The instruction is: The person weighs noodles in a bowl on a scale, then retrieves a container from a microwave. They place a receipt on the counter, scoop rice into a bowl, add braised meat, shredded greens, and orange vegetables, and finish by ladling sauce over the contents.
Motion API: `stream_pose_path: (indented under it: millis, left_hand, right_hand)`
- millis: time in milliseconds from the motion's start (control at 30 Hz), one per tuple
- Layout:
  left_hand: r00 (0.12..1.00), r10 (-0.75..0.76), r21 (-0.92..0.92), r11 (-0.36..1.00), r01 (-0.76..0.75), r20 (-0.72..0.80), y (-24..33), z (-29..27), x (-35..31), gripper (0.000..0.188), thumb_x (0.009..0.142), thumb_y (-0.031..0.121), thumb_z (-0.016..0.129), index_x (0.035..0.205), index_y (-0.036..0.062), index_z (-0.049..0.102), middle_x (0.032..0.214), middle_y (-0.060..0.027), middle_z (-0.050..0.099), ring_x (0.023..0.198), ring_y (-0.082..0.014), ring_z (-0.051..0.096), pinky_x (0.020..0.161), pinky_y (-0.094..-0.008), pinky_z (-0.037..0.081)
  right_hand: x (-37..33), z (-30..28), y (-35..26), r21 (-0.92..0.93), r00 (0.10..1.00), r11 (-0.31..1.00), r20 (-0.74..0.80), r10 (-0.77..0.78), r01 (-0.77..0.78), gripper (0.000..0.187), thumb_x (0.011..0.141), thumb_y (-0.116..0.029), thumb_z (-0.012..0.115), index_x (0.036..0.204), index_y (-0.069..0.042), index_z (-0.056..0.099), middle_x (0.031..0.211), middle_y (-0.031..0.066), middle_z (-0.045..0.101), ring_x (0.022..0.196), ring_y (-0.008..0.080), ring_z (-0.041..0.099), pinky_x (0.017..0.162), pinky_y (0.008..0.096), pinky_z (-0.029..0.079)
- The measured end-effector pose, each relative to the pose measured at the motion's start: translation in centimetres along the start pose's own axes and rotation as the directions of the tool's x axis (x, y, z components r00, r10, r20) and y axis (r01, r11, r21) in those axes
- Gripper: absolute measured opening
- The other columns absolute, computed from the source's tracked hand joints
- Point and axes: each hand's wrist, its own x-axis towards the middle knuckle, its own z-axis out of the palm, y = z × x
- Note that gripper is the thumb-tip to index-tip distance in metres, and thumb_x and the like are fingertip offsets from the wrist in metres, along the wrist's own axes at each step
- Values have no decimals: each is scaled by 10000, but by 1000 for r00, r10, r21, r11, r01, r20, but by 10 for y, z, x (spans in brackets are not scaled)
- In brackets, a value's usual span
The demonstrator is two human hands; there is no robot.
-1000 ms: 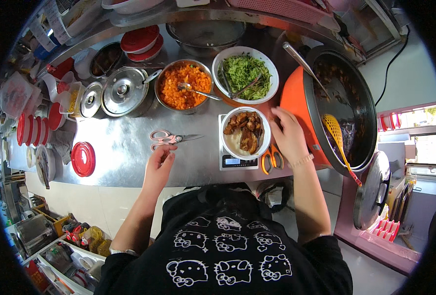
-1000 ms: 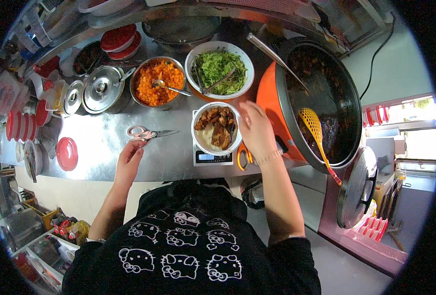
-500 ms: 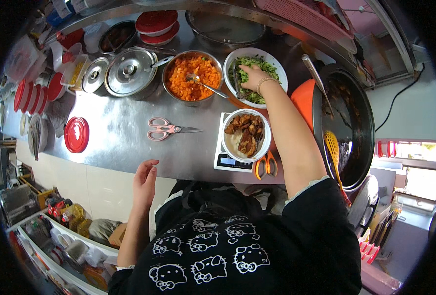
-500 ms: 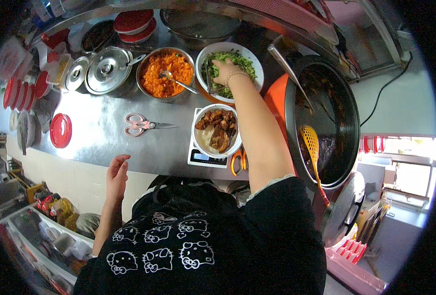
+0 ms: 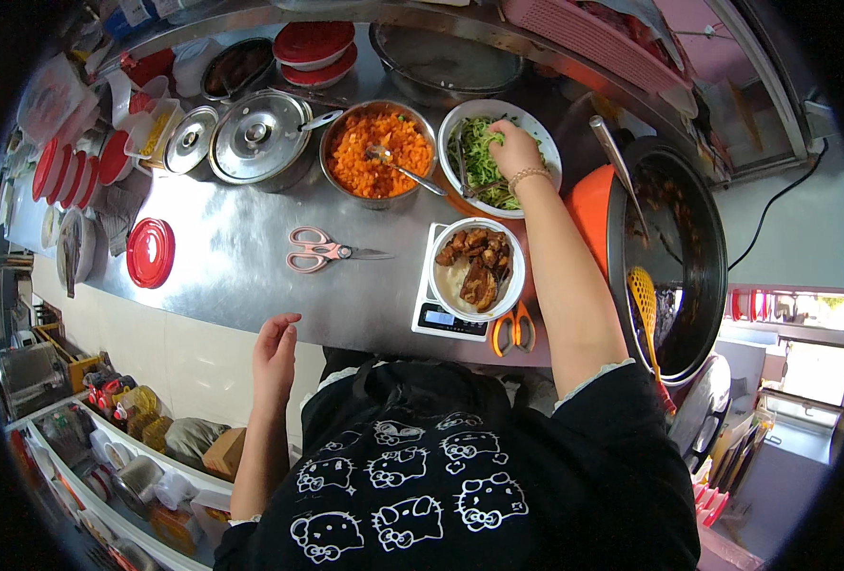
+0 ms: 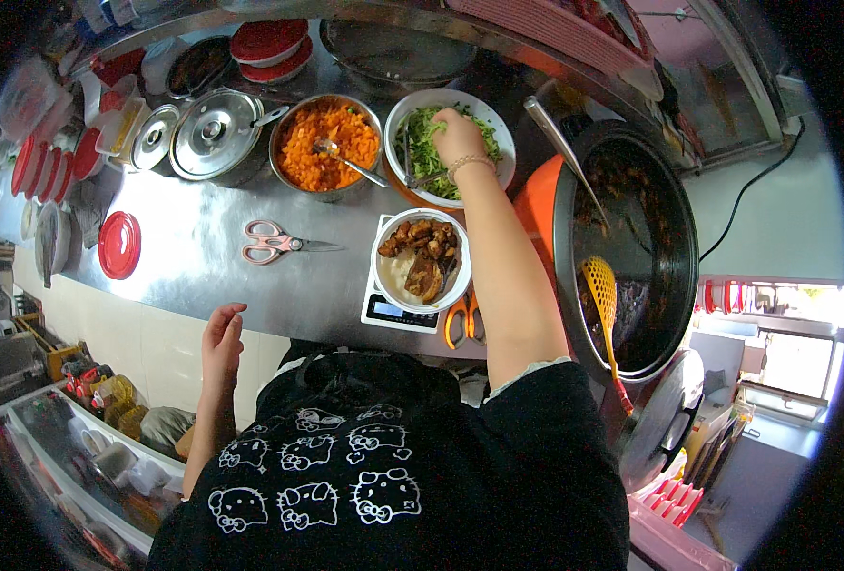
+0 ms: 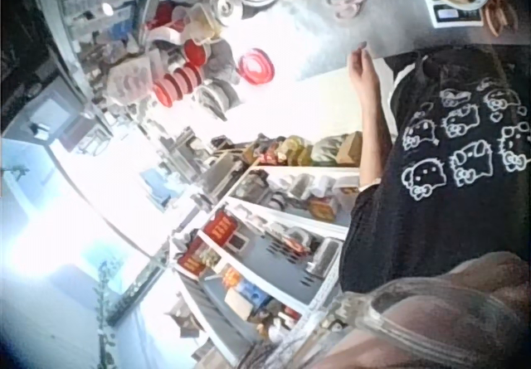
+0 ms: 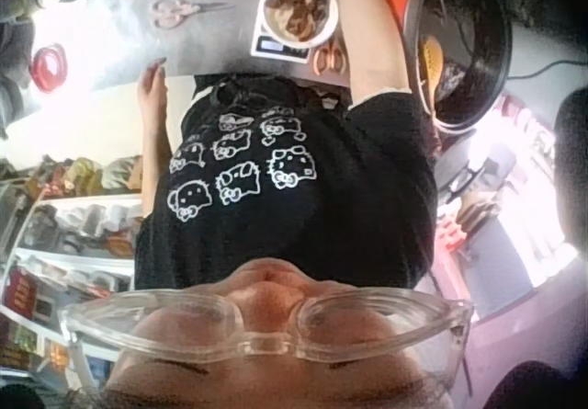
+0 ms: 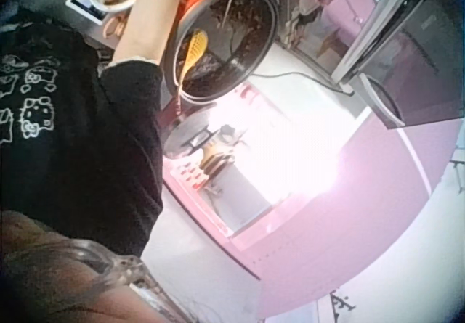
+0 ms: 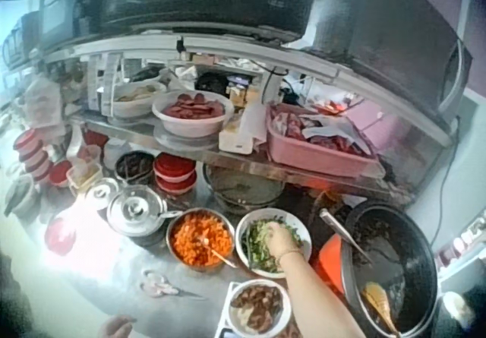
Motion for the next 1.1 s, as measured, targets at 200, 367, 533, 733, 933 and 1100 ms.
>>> stream_pose_path:
  millis: [200, 367, 533, 733, 933, 1100]
  left_hand:
    - [994, 15, 43, 999, -20, 108, 21, -10, 24, 165, 964, 73, 495, 1078, 64, 614, 794, 82, 500, 642, -11, 375, 568, -174, 300]
    - [986, 46, 72, 996, -58, 158, 30, -17, 41, 166, 966, 73, 487, 1070, 57, 615, 783, 84, 487, 634, -7, 358, 561, -177, 287]
    - [977, 28, 119, 991, -54, 213, 39, -18, 52, 169, 969, 72, 482, 1075, 49, 611, 791, 83, 482, 630, -6, 340, 548, -186, 278]
    - [961, 8, 108, 993, -40, 278, 51, -11, 61, 170, 970, 64, 474, 1068, 54, 613, 817, 83, 486, 632, -7, 332, 546, -186, 272]
    - [944, 55, 154, 982, -110, 327, 55, -5, 69, 163, 967, 59, 478, 1061, 45, 611, 832, 72, 502, 681, -13, 358, 588, -185, 287]
    - [932, 28, 173, 980, -97, 362, 57, -1, 72, 164, 959, 50, 483, 1061, 32, 610, 847, 58, 520, 717, -22, 385, 641, -186, 315]
  right_hand:
    - [-6, -18, 6, 293, 957, 911, 84, 278, -291, 405, 866, -180, 607, 1258, -85, 577, 1078, 108, 675, 808, 198, 680, 774, 360, 514]
    - [-24, -33, -3, 494, 965, 837, 17, 261, -235, 386, 857, -194, 620, 1206, -32, 583, 1040, 95, 670, 735, 162, 659, 693, 320, 514]
    - [-84, -57, -21, 627, 981, 767, -20, 194, -139, 342, 861, -152, 623, 1168, -7, 585, 1012, 72, 650, 804, 136, 627, 707, 275, 504]
    - [-177, -51, -18, 626, 965, 740, 85, 250, -246, 273, 859, -84, 618, 1112, 12, 581, 1009, 64, 629, 877, 119, 592, 777, 266, 493]
    - [-225, -30, -10, 556, 951, 772, 144, 274, -307, 256, 842, -51, 611, 1090, 3, 574, 986, 36, 614, 917, 102, 566, 819, 251, 466]
    - [-231, -21, -14, 482, 947, 817, 123, 296, -318, 288, 837, -62, 625, 1114, 8, 586, 1040, 76, 637, 962, 137, 589, 857, 275, 466]
